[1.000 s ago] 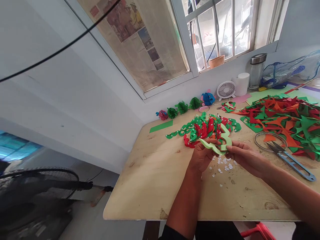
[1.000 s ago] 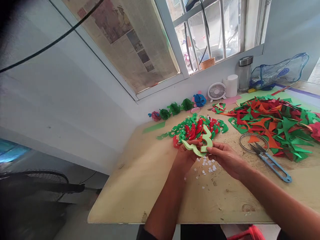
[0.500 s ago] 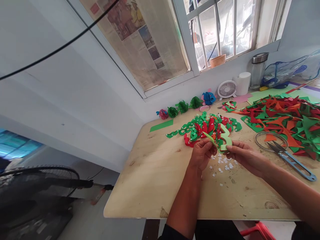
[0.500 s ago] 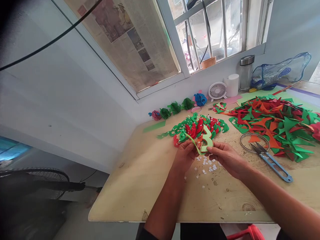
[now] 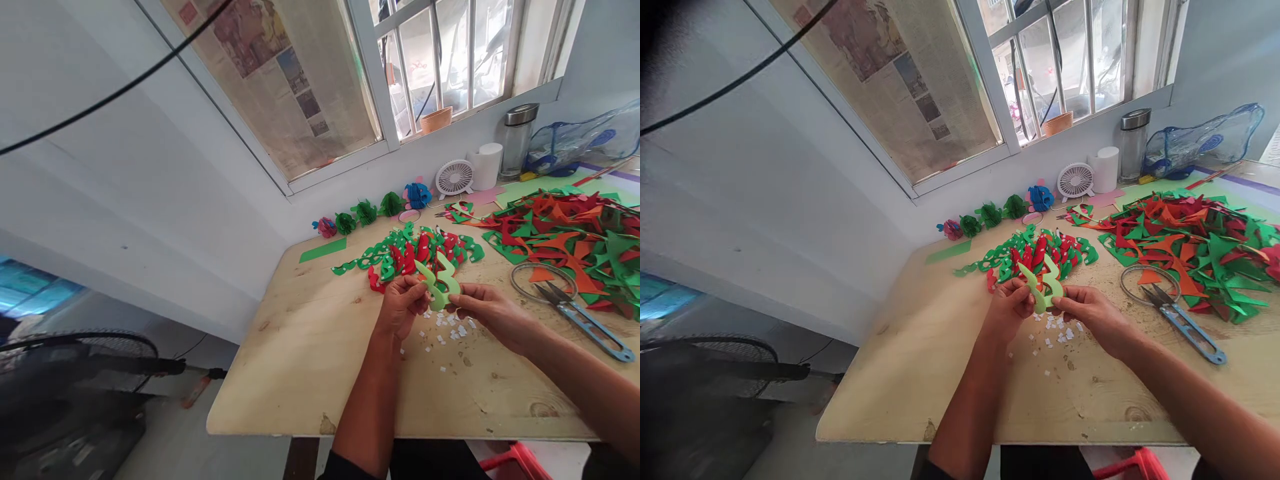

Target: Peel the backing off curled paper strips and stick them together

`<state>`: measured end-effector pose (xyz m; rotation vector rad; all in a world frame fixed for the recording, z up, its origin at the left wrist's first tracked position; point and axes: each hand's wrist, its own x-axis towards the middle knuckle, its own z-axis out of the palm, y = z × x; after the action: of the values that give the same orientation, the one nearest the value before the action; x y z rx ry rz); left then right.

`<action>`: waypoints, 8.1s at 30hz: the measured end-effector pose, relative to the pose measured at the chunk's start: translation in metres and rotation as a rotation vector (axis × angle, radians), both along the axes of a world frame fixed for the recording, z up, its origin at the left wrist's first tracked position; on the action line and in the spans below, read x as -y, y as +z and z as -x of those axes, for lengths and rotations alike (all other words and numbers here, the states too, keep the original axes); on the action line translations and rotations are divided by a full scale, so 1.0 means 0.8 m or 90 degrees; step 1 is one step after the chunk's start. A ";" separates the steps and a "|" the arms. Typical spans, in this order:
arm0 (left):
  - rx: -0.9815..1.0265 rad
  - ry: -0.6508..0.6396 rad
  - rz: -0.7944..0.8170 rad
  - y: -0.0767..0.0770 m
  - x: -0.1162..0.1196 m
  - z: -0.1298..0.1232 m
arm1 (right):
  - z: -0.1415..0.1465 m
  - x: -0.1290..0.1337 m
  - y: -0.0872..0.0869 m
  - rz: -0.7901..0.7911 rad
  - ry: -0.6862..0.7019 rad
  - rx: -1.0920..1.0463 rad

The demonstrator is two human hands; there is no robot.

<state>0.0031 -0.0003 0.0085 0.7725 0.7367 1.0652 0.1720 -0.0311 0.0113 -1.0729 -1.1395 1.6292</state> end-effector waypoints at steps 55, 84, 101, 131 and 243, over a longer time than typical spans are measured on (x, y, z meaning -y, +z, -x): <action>-0.088 0.064 -0.093 -0.013 -0.002 -0.015 | 0.008 0.002 0.000 -0.089 0.039 0.176; -0.148 0.116 -0.087 -0.001 0.002 -0.018 | 0.006 0.000 -0.008 -0.140 0.043 0.211; -0.148 0.117 -0.084 0.006 0.004 -0.018 | 0.008 0.004 0.007 -0.181 0.032 0.253; -0.072 0.080 -0.119 0.005 0.006 -0.018 | 0.000 0.000 0.001 -0.113 0.029 0.154; -0.563 0.157 -0.593 -0.009 0.013 -0.020 | 0.001 -0.005 -0.002 -0.226 -0.035 0.322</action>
<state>0.0188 -0.0105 0.0012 2.0733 1.0872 1.2845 0.1714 -0.0271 0.0098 -1.2959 -1.6373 1.0763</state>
